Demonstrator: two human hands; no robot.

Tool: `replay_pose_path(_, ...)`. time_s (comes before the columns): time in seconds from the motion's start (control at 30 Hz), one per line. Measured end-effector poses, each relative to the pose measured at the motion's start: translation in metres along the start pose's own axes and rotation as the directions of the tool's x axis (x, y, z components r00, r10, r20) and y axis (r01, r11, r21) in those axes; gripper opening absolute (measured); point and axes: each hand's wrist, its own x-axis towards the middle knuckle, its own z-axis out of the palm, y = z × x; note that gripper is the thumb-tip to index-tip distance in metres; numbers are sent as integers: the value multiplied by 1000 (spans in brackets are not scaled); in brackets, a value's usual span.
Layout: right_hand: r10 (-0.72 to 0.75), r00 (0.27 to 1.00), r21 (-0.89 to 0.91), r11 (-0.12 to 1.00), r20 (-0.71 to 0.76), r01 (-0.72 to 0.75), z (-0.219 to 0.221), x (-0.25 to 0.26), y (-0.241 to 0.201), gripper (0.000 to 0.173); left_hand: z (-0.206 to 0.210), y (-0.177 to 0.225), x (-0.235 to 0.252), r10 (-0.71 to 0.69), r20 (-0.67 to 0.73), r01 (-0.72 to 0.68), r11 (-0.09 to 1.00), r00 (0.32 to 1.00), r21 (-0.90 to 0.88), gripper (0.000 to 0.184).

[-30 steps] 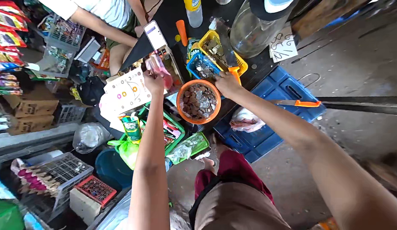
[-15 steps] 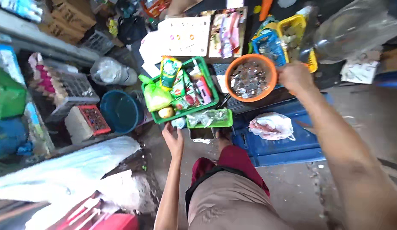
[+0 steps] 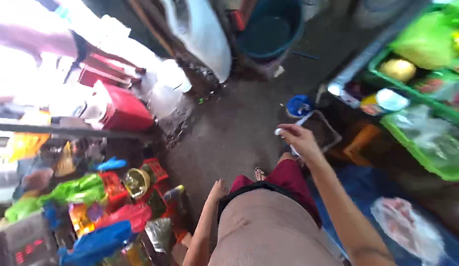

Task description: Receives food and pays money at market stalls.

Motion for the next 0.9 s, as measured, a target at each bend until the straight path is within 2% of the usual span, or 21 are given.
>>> replay_pose_path(0.07, 34, 970, 26, 999, 242, -41, 88, 26, -23, 27, -2, -55, -14, -110, -20, 106, 986, 994, -127, 56)
replay_pose_path(0.17, 93, 874, 55, 989, 476, -135, 194, 58, -65, 22, -13, -106, -24, -229, -41, 190, 882, 973, -432, 53)
replay_pose_path(0.27, 150, 766, 4, 981, 625, -195, 280, 95, -99, 22, -37, -130, -19, -230, -120, 93, 740, 966, -666, 50)
replay_pose_path(0.33, 174, 703, -52, 980, 689, -192, 331, 124, -116, 22, -69, -135, -11, -209, -175, 15, 682, 962, -732, 49)
replay_pose_path(0.43, 194, 630, -122, 980, 752, -157, 403, 181, -136, 20, -126, -149, 18, -162, -245, -100, 604, 956, -791, 50)
replay_pose_path(0.5, 214, 613, -151, 977, 760, -153, 450, 226, -142, 20, -160, -161, 47, -192, -258, -118, 538, 947, -835, 48)
replay_pose_path(0.63, 281, 665, -165, 958, 693, -233, 544, 320, -148, 22, -205, -197, 113, -398, -232, 2, 506, 887, -862, 45)
replay_pose_path(0.7, 323, 691, -207, 946, 647, -248, 588, 358, -162, 22, -209, -210, 131, -490, -132, 131, 467, 862, -875, 48)
replay_pose_path(0.77, 302, 688, -241, 952, 659, -187, 637, 400, -182, 22, -209, -219, 143, -550, -9, 227, 359, 835, -905, 49)
replay_pose_path(0.83, 240, 661, -236, 967, 711, -97, 695, 442, -211, 22, -205, -224, 140, -584, 7, 202, 270, 812, -941, 48)
replay_pose_path(0.87, 214, 649, -224, 972, 730, -69, 725, 458, -228, 21, -218, -215, 123, -593, -10, 163, 238, 805, -957, 46)
replay_pose_path(0.9, 192, 637, -210, 977, 747, -48, 755, 472, -247, 21, -257, -195, 94, -605, 1, 141, 183, 796, -973, 42)
